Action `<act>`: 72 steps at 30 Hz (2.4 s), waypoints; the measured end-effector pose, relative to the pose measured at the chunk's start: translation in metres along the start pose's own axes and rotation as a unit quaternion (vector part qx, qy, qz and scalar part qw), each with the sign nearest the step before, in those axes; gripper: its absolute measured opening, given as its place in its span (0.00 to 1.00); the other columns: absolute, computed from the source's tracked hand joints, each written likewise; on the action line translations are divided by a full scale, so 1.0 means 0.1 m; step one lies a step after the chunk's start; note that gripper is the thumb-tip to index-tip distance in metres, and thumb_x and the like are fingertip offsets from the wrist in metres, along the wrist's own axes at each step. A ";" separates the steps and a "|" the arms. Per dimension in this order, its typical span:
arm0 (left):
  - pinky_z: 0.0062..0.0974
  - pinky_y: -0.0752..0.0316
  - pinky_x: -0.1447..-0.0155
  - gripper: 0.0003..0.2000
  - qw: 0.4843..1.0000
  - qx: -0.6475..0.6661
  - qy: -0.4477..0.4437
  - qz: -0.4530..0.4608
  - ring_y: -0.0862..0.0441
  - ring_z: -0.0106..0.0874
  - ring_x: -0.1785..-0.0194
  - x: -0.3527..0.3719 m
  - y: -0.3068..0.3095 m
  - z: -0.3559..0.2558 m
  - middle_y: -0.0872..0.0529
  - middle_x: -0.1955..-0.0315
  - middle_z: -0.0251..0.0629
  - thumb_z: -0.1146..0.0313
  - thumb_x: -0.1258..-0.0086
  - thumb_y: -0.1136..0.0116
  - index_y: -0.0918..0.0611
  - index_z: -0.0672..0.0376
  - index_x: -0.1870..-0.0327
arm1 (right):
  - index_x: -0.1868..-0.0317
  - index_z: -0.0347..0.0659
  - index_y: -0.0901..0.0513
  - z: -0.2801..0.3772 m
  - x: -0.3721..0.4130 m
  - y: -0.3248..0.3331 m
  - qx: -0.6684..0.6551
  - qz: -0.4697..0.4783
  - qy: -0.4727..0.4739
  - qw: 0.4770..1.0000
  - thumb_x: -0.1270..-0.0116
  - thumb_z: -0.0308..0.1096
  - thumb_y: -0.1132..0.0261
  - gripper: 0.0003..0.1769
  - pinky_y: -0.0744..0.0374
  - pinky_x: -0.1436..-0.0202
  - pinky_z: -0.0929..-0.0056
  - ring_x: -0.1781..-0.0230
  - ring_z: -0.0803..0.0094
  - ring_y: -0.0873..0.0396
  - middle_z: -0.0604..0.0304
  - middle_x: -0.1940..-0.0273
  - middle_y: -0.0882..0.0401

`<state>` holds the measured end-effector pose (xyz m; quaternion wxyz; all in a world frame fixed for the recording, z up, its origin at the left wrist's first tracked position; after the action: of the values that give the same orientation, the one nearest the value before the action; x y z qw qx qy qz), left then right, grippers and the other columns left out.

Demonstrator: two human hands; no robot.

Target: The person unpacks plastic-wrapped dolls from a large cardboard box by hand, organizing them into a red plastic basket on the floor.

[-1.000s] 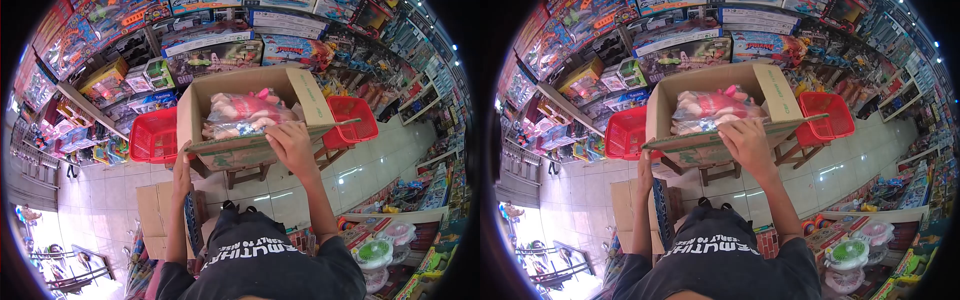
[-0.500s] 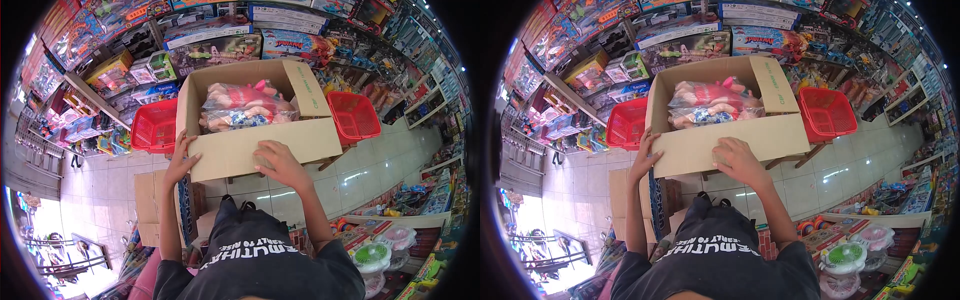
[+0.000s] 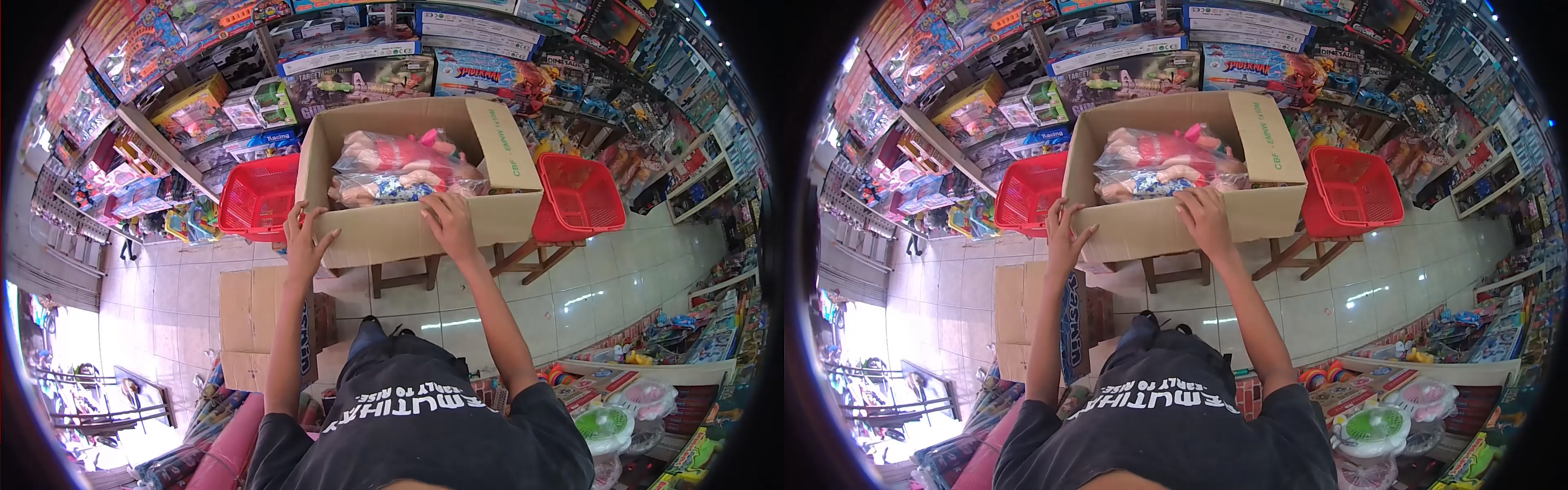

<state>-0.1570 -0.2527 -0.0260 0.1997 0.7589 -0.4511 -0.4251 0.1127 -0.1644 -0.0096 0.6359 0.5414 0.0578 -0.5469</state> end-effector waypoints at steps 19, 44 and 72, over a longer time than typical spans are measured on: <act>0.51 0.55 0.29 0.23 0.983 -0.183 -0.018 -0.007 0.49 0.48 0.27 -0.09 -0.22 -0.54 0.37 0.34 0.43 0.57 0.45 0.30 0.21 0.48 0.48 | 0.62 0.45 0.20 -0.08 -0.07 -0.01 -0.029 0.016 -0.025 0.999 0.42 0.30 0.33 0.08 0.33 0.54 0.61 0.60 0.60 0.27 0.59 0.66 0.27; 0.40 0.27 0.48 0.12 0.897 0.279 -0.142 0.312 0.21 0.46 0.51 -1.60 -2.14 -2.13 0.20 0.54 0.47 0.70 0.32 0.47 0.23 0.64 0.50 | 0.35 0.38 0.33 -1.52 -0.12 1.09 0.113 0.050 -0.257 0.958 0.31 0.47 0.42 0.31 0.45 0.28 0.51 0.29 0.41 0.46 0.38 0.33 0.40; 0.38 0.34 0.34 0.21 0.965 0.117 -0.056 0.226 0.29 0.48 0.36 -1.26 -3.18 -3.12 0.35 0.31 0.49 0.66 0.34 0.41 0.23 0.63 0.40 | 0.33 0.41 0.32 -2.90 0.28 1.67 0.010 0.277 -0.288 0.917 0.35 0.57 0.40 0.38 0.44 0.30 0.51 0.30 0.43 0.43 0.40 0.31 0.42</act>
<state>0.2356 -0.0067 -0.0115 0.1750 0.6303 -0.6679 -0.3549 0.4008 0.0050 -0.0421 0.7457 0.3611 -0.2855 -0.4817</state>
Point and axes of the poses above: each hand's wrist, its own x-axis away from the middle knuckle, its own y-axis out of the back of the hand, z = x × y, the point moved 7 cm from there along -x, towards the middle knuckle
